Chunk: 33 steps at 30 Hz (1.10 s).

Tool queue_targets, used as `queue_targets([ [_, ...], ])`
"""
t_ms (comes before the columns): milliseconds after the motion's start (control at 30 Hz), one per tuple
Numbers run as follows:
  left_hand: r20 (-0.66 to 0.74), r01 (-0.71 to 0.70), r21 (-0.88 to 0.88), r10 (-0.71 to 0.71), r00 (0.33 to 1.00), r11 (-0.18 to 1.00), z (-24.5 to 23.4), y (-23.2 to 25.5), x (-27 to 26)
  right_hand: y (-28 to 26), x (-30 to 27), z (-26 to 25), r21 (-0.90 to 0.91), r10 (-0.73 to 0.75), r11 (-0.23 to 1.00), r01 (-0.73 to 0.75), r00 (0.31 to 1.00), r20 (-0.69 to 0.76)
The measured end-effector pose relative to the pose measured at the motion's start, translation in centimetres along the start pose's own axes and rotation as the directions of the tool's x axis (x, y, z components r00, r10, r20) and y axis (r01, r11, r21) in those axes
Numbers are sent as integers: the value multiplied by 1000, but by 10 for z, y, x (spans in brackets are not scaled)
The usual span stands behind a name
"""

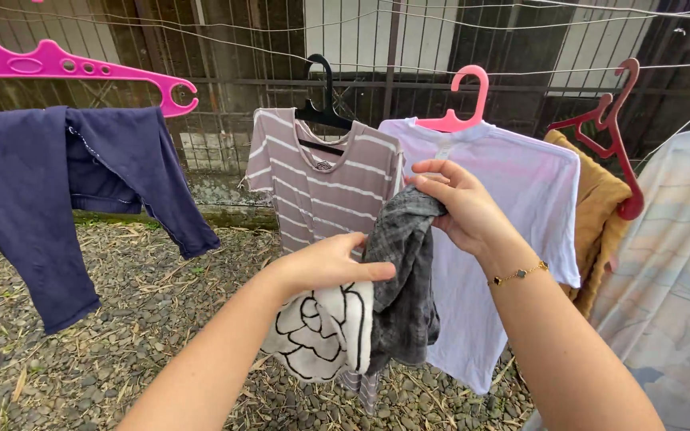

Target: Hang wet laundry items on clotheslines and hangers.

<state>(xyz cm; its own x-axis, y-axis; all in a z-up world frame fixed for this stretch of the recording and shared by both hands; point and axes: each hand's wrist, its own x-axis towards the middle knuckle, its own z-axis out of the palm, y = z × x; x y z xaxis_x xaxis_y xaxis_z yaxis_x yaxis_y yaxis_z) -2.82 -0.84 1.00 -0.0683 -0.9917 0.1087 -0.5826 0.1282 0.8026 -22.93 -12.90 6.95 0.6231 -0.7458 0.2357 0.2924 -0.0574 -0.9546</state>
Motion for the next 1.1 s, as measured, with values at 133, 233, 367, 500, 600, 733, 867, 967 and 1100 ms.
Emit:
queue_targets([
  [133,-74,-148,66,153,985,987,-5,2,17,3,-4,-23,-161,-61,984,71,996,66],
  [233,-201,-200,83,213,956,976,-20,18,20,-6,-22,-31,-649,-150,748,135,988,33],
  [367,-306,-167,272,250,919,948,-29,52,21,2,-41,-29,-905,-106,371,206,978,180],
  [500,-296,-105,589,334,895,802,0,82,14,19,-47,-9,-680,-68,681,269,949,308],
  [600,-341,-58,633,346,874,772,7,77,9,31,-35,-21,-601,-5,794,92,989,145],
  [733,-313,-19,594,253,915,804,8,56,0,14,-32,-18,-471,-42,878,86,994,104],
  [867,-89,25,585,34,995,811,33,2,-12,-11,-29,-13,-422,-187,887,187,981,41],
  [967,-170,59,579,49,984,813,59,-42,-20,-28,-28,-15,-550,-320,786,283,947,30],
  [1100,-291,158,553,12,957,818,82,-92,-12,-67,-46,-9,-548,-347,795,260,936,-58],
])
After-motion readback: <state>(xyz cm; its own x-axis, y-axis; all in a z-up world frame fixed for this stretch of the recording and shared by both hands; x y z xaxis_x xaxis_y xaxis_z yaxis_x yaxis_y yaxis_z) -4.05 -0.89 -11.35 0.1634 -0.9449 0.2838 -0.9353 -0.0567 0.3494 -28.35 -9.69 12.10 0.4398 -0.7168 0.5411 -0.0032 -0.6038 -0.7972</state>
